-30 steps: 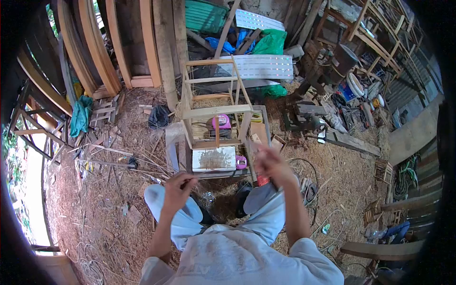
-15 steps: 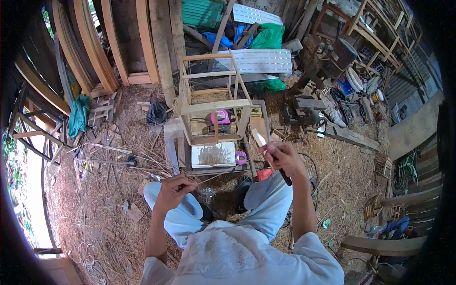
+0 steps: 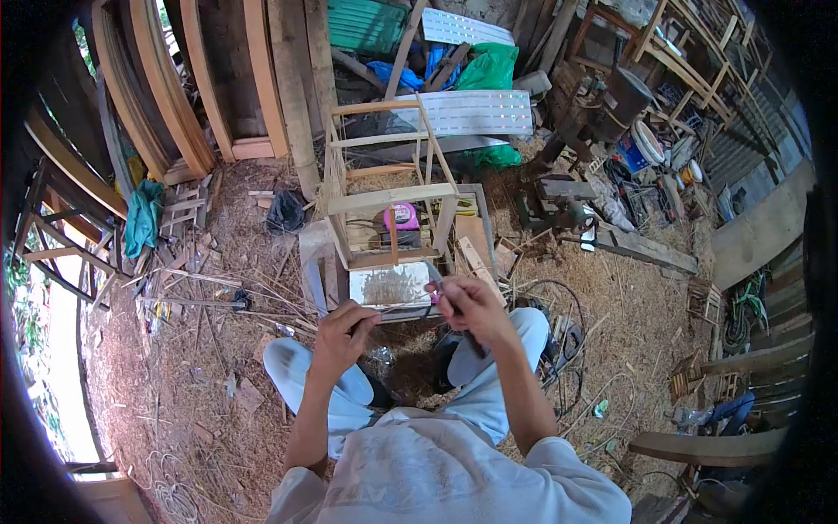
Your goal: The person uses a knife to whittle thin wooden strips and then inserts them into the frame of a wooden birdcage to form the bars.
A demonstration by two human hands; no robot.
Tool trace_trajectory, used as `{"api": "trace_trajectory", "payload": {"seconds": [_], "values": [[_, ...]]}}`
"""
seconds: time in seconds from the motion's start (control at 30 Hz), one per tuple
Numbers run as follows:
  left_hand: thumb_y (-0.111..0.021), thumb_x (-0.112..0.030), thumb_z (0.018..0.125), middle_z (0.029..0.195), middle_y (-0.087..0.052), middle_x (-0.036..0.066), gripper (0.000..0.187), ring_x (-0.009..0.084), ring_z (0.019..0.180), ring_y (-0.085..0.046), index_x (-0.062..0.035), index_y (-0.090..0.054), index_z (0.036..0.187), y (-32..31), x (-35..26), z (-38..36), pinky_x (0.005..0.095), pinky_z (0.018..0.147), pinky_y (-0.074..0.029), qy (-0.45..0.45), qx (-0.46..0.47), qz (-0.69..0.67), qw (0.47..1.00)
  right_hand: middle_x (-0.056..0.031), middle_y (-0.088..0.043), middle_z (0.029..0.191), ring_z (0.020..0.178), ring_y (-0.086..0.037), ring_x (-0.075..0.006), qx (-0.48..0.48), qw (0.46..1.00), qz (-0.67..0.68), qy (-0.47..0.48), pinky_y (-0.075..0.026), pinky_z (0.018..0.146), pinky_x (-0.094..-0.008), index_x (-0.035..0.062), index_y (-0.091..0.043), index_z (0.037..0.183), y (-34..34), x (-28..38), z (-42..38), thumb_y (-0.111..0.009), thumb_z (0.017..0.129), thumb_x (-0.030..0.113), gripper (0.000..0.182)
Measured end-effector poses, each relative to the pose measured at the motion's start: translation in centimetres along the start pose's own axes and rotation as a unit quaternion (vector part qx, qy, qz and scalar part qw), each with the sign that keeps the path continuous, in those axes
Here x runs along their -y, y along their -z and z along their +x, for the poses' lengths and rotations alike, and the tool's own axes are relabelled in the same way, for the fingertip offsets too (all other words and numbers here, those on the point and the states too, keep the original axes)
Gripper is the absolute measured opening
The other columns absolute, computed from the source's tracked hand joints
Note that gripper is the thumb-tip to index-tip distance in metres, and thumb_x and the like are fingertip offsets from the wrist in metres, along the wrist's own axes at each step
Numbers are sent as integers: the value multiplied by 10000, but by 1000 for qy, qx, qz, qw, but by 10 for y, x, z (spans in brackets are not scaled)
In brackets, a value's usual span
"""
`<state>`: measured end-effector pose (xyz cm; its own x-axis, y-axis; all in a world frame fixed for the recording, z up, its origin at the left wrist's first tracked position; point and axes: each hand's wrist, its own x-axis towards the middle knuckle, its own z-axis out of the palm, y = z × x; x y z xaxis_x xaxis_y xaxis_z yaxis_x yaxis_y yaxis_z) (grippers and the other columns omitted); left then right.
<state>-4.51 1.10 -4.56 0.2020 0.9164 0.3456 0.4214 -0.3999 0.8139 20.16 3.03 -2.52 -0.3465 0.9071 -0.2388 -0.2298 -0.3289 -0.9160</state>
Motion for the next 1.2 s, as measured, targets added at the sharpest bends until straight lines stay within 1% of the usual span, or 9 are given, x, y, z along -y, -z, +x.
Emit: {"api": "trace_trajectory", "payload": {"seconds": [0.07,0.3,0.4,0.5,0.67,0.83,0.9,1.03,1.2], "values": [[-648,32,773,703,-584,103,108,206,596,-552,6,-650,878,4,3,-3,310,542,-429,-11,1,-15,1000,17,-465,648,459,-305,-25,-9,1000,-8,5,-230,408,-177,-6,-599,1018,6,9,-2,-490,965,200,238],[-635,52,769,709,-584,111,86,217,623,-574,15,-638,847,58,36,-30,309,550,-436,17,-39,61,997,48,-451,634,469,-342,-18,-218,966,12,140,-234,389,-171,8,-604,1062,117,22,-15,-568,923,284,311],[-630,42,780,715,-580,114,62,231,628,-572,22,-630,839,66,32,-29,313,558,-439,34,-42,100,994,45,-474,654,481,-361,-20,-246,956,20,160,-255,401,-165,33,-586,1116,132,43,-30,-553,933,267,298],[-624,26,799,732,-574,122,46,254,632,-569,21,-627,845,41,24,-17,327,569,-443,31,-28,115,993,44,-488,666,502,-383,-24,-165,982,-76,44,-282,421,-161,38,-565,1159,75,39,-22,-510,956,232,286],[-619,18,805,729,-575,121,61,262,645,-576,3,-636,862,8,6,3,334,590,-452,12,20,20,1000,36,-511,692,529,-405,-32,-27,998,-31,45,-305,441,-166,6,-608,1082,17,4,7,-479,970,216,270],[-608,45,784,730,-592,113,87,226,639,-583,8,-633,859,26,7,1,316,591,-454,5,39,34,999,39,-487,655,489,-369,-27,-45,995,-82,24,-262,424,-173,-5,-631,998,41,14,3,-495,965,219,264],[-611,39,797,727,-583,118,79,223,628,-580,12,-636,867,37,15,-2,318,570,-448,2,28,30,999,40,-467,628,460,-331,-21,-129,987,-18,98,-242,408,-187,-11,-624,977,66,20,-3,-505,962,235,274],[-590,90,770,765,-619,123,113,221,673,-616,28,-626,856,45,22,-10,295,587,-474,2,94,15,996,33,-462,618,449,-311,-24,-114,991,-1,67,-229,400,-193,-16,-613,987,84,27,-13,-510,960,255,291],[-571,104,770,750,-603,125,140,240,655,-602,21,-621,870,42,24,-3,317,582,-461,10,59,29,998,32,-456,598,438,-322,-25,-104,989,25,105,-233,391,-181,6,-534,1190,73,37,-14,-493,963,277,355]]}}
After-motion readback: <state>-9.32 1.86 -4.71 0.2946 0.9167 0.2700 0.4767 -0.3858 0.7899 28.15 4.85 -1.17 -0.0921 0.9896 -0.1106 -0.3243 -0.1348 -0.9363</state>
